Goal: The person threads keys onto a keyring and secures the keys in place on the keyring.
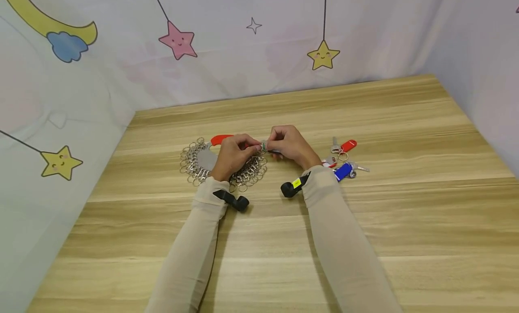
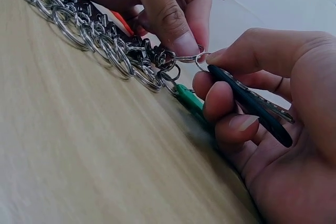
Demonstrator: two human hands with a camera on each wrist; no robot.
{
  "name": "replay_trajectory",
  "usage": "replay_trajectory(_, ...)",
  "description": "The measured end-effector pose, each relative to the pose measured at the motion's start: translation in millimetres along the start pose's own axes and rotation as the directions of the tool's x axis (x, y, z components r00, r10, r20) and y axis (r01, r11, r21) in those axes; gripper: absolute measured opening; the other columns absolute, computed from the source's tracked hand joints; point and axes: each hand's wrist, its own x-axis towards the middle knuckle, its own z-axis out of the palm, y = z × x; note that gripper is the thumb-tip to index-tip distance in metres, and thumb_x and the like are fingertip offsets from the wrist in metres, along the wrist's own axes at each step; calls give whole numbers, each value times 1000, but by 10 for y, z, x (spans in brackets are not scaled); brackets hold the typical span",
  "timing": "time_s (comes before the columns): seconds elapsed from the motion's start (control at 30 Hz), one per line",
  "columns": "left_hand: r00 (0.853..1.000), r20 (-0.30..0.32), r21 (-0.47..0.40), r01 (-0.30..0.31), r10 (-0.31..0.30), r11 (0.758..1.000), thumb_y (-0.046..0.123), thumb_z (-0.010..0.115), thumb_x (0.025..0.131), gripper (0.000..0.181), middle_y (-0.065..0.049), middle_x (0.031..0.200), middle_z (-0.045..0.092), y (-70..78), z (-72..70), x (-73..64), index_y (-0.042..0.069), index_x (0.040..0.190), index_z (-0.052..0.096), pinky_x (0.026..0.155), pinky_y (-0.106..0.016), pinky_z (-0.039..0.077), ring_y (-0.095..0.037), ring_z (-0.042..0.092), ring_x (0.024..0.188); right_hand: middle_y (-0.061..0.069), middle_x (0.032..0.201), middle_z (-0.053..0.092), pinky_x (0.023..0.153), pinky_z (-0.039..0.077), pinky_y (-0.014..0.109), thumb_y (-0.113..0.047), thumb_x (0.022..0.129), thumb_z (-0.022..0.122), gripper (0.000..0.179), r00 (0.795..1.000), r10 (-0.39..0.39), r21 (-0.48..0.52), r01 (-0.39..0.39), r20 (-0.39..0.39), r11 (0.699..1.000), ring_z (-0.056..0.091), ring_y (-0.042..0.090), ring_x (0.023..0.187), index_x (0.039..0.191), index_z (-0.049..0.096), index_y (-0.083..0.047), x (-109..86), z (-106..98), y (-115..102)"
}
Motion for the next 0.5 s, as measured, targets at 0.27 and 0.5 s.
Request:
replay_trajectory(0.27,1000,6,12,-5,5,1000,6,78,89,6,2,85,70,-5,-1,3,12,89,79,59,-30,42,-15,52,64,17,75,62,48,43,26,4,92,68,11,1000,-6,-13,6,-3,1000,54,19,54,84,61,7,-5,13,-12)
replay_trajectory(0.5,999,25,18,32,-32,999,7,78,90,6,1,86,70,24,-7,-2,13,89,79,58,-31,44,-14,53,64,16,74,62,46,42,26,4,91,69,11,1000,-6,-31,5,-23,999,54,19,53,83,62,7,-1,30,-1)
